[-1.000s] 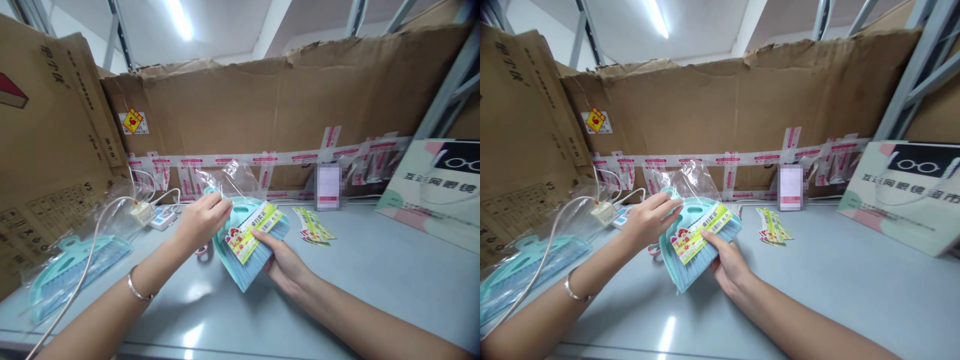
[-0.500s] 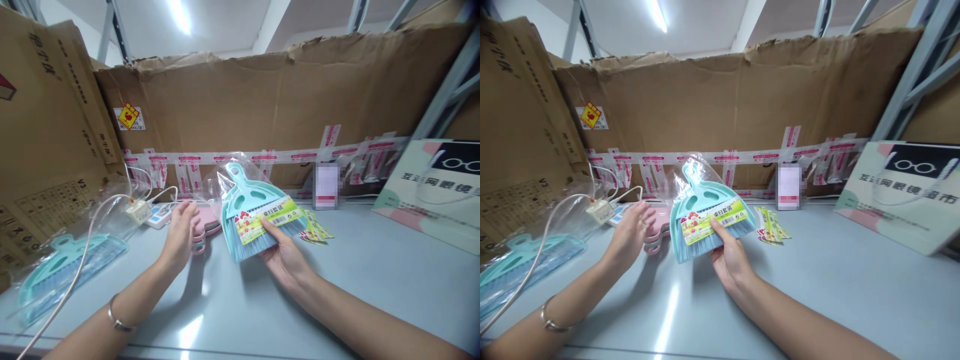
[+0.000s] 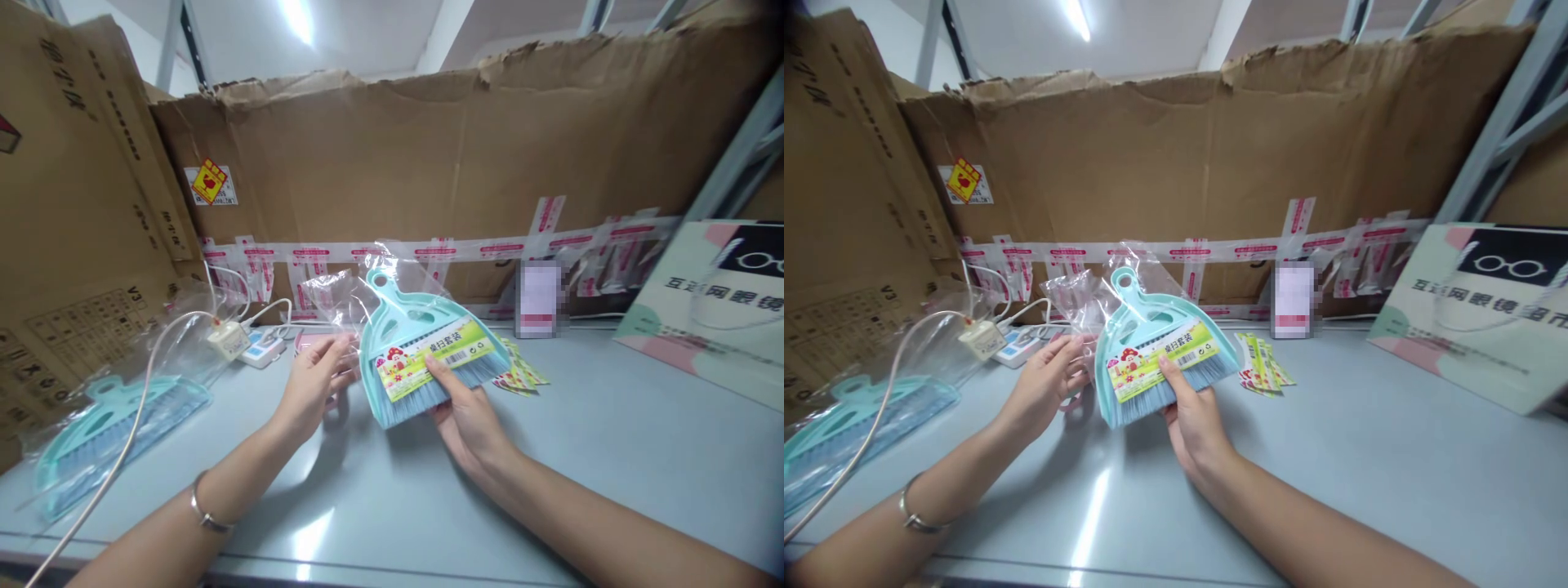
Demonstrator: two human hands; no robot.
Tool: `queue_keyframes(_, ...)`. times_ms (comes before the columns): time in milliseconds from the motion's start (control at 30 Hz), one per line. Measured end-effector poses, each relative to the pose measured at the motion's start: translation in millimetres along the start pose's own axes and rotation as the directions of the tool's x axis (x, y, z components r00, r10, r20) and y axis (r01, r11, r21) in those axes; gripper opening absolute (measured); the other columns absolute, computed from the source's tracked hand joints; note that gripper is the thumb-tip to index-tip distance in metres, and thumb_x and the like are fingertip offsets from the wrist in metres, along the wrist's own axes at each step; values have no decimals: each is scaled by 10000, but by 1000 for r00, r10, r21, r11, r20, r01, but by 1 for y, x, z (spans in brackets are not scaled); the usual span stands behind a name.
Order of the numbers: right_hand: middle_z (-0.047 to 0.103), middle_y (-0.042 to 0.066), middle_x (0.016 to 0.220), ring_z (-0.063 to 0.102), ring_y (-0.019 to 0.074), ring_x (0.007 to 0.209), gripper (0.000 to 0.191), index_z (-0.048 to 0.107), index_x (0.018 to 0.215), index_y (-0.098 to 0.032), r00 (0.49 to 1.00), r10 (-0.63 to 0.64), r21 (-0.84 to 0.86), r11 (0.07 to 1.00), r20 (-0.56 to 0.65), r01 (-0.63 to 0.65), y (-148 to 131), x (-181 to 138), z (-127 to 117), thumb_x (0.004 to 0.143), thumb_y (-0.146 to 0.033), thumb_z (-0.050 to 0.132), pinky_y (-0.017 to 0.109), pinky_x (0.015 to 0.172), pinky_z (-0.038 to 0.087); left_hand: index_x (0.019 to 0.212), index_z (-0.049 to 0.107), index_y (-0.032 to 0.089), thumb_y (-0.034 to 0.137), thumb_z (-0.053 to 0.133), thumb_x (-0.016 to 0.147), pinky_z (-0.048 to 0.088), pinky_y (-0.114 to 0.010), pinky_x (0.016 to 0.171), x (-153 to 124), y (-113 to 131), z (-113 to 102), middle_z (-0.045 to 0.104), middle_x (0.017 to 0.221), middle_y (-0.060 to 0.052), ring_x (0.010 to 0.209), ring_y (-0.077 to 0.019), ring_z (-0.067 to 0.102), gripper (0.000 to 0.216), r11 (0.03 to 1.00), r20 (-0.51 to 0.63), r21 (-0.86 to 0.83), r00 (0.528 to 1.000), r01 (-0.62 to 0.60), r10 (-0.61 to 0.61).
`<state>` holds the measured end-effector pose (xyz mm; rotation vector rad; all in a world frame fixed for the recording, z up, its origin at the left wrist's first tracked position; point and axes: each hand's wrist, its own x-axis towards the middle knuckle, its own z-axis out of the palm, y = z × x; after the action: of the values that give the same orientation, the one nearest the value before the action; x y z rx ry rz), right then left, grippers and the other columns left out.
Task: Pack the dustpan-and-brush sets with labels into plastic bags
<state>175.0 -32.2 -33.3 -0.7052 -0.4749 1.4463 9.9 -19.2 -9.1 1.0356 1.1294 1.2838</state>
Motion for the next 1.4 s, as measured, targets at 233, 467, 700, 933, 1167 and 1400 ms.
queue_keyframes(233,725,28,931,677,221,885,591,618,1087,-202,998,56,29,998,29,-57,4,-5,3,546,-244,852,318,730,583,1195,484,190,315,787,663,517,-359,854,-15,-21,21,633,1185,-121,1045,-251,621,625,998,212,-68,977,-10,25)
queue_keyframes(467,710,5,827,657,161,718,460,621,994,-209,996,86,-42,996,19,-85,1,0,-1,587,-281,824,246,553,537,1155,498,131,270,803,627,532,-371,839,-12,-23,18,628,1189,-162,1028,-287,632,626,995,140,-96,989,-31,44)
queue_keyframes(700,617,-21,654,524,100,518,348,571,824,-179,999,-7,-343,939,-35,-5,-13,29,-16,639,-391,777,209,405,410,1127,522,161,261,814,614,548,-317,808,-9,-15,5,668,1136,-121,998,-265,653,599,991,103,-132,994,-27,41)
queue_keyframes(933,644,12,691,566,146,522,355,519,907,-190,948,250,-500,858,198,-121,-41,40,-15,658,-310,743,271,419,461,1195,505,199,239,803,622,550,-312,803,-5,-8,-5,688,1098,-93,965,-253,668,647,996,126,-91,992,25,-13)
queue_keyframes(1167,650,28,647,573,165,471,389,521,859,-163,886,327,-536,837,329,-110,-41,38,-15,590,-298,768,277,354,447,1150,558,188,236,787,630,564,-307,730,-7,-6,-2,716,1016,-89,878,-248,691,570,988,105,-128,992,80,-67)
queue_keyframes(1400,584,-7,536,513,124,407,317,567,787,-155,926,243,-575,817,288,-36,-35,32,-13,665,-394,736,238,325,416,1054,602,149,223,764,653,558,-275,619,-6,-4,-1,731,886,-89,729,-216,698,439,986,21,-137,995,97,-95)
